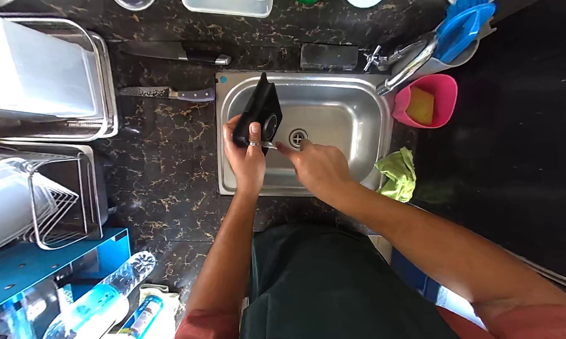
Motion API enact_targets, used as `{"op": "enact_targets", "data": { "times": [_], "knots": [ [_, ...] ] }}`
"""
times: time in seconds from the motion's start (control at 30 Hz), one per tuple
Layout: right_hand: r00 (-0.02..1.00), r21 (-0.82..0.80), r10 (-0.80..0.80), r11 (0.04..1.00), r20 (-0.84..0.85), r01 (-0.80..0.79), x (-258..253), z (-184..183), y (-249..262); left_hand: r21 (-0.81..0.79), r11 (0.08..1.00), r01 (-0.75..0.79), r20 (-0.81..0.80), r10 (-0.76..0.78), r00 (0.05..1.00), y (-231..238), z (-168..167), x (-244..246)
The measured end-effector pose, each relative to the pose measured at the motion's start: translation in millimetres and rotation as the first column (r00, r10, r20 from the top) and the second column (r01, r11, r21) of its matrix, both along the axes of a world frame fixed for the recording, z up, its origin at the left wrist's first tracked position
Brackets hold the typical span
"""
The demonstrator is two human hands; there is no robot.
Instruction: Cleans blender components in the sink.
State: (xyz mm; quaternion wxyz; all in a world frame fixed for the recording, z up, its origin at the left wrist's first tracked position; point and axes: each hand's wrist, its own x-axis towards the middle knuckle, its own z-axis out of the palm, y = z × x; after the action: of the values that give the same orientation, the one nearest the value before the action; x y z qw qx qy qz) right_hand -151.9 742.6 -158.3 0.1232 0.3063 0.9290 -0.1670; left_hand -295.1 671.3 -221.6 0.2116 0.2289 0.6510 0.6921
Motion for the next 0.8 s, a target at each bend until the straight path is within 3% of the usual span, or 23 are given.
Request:
{"op": "enact_targets", "data": {
  "times": [0.13, 0.33, 0.43, 0.53, 0.7, 0.8],
  "knots": [
    [0.999, 0.027, 0.004, 1.000, 0.043, -0.005, 1, 8, 6, -0.109, 0.991, -0.077, 0.121, 0.090, 0.989, -3, -2, -4],
    [1.000, -0.009, -0.002, 1.000, 0.022, 0.002, 6, 0, 4, -0.213, 0.974, -0.075, 0.320, 0.142, 0.937, 4, 11, -6],
    [0.989, 0.005, 0.083, 0.997, -0.126, -0.083, 9, 3, 4, -0.292, 0.957, -0.002, 0.515, 0.159, 0.842, 0, 16, -10],
    [0.945, 0.011, 0.144, 0.989, -0.294, -0.147, 14, -26, 20, -0.281, 0.956, 0.081, 0.669, 0.135, 0.731, 2, 22, -12],
    [0.939, 0.008, 0.134, 0.990, -0.317, -0.138, 33, -33, 38, -0.245, 0.967, 0.077, 0.709, 0.124, 0.694, -7, 23, -25],
    [0.904, -0.004, 0.197, 0.977, -0.381, -0.214, 24, -33, 36, -0.247, 0.961, 0.125, 0.728, 0.099, 0.679, 1, 26, -14]
  ]
}}
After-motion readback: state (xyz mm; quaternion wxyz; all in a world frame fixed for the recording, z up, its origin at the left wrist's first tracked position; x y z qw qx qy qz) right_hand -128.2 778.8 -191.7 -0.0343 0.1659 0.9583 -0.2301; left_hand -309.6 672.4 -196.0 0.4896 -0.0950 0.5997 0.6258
